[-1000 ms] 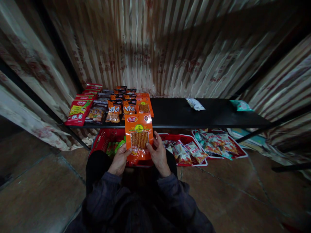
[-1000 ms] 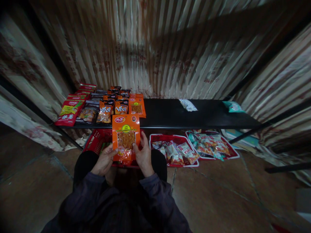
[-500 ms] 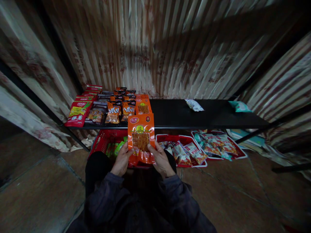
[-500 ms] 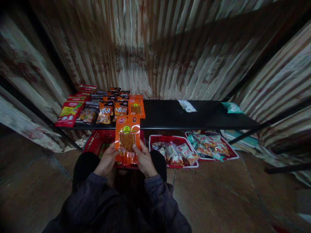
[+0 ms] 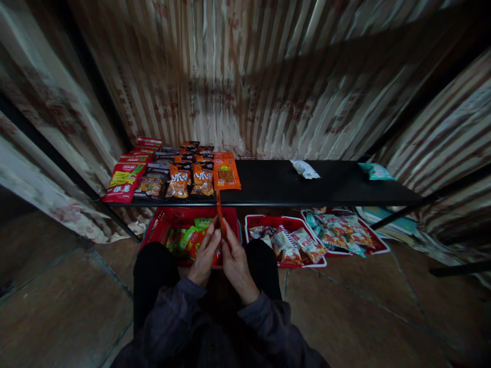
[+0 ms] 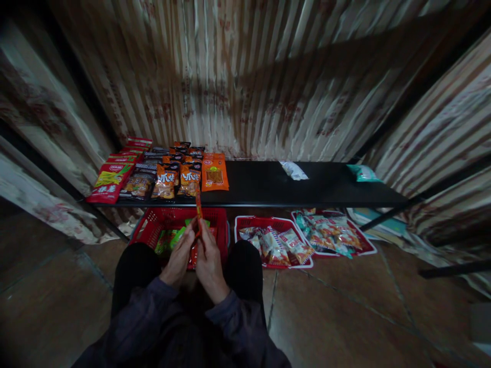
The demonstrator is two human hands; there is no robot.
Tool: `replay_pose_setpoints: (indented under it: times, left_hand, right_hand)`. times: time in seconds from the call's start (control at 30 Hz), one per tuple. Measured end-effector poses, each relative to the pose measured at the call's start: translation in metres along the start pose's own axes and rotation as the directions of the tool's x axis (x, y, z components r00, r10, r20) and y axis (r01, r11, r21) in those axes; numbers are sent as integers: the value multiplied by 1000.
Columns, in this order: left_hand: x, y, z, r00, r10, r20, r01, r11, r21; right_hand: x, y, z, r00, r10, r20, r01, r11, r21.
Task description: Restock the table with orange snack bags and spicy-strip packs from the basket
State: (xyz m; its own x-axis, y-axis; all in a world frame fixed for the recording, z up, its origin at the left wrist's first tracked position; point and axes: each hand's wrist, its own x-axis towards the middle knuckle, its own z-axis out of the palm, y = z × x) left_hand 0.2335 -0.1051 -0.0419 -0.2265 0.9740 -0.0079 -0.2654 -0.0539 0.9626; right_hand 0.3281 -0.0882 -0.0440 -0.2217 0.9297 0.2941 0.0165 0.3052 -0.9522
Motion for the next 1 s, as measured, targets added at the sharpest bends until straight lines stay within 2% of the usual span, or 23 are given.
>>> replay_pose_setpoints:
  times: [0.17,0.3,0.37,0.43,0.5,0.6,0.67,0.73,0.87,1.0]
  left_hand:
    - [-1,3,0,984,-159,-84,136,962,-237]
    - [6,9,-3,951,-247,-186,169,920,-354]
    - [8,13,-6,936,-290,-199,183,884,-429]
    - [9,17,-10,935,-328,-136,216,829,-515]
    - [8,22,-15,929,-369,-13,297,767,-569]
    - [5,28,-22,900,-413,141,414,707,-574]
    - [4,30,-26,890,-425,167,440,699,-564]
    - [3,30,-28,887,-431,166,445,703,-554]
    - [0,26,-30,880,-444,171,463,718,-520]
    - [-3,21,-31,859,-475,191,503,718,-481]
  right_hand:
    - [-10,-5,11,985,-156,69,169,941,-292]
    - [-14,-5,13,976,-162,147,205,914,-351]
    - [-13,-7,10,974,-141,176,195,921,-339]
    - [-11,-12,6,977,-112,180,163,941,-297]
    - [-6,-16,-1,987,-89,135,119,967,-228]
    - [6,-18,-13,997,-60,-41,54,990,-130]
    - [14,-14,-20,988,-8,-154,-1,998,-56]
    - [23,-10,-25,975,102,-196,-87,993,80]
    - [34,-9,-29,946,300,-122,-239,900,365]
    - [35,-11,-30,923,384,-12,-331,809,486]
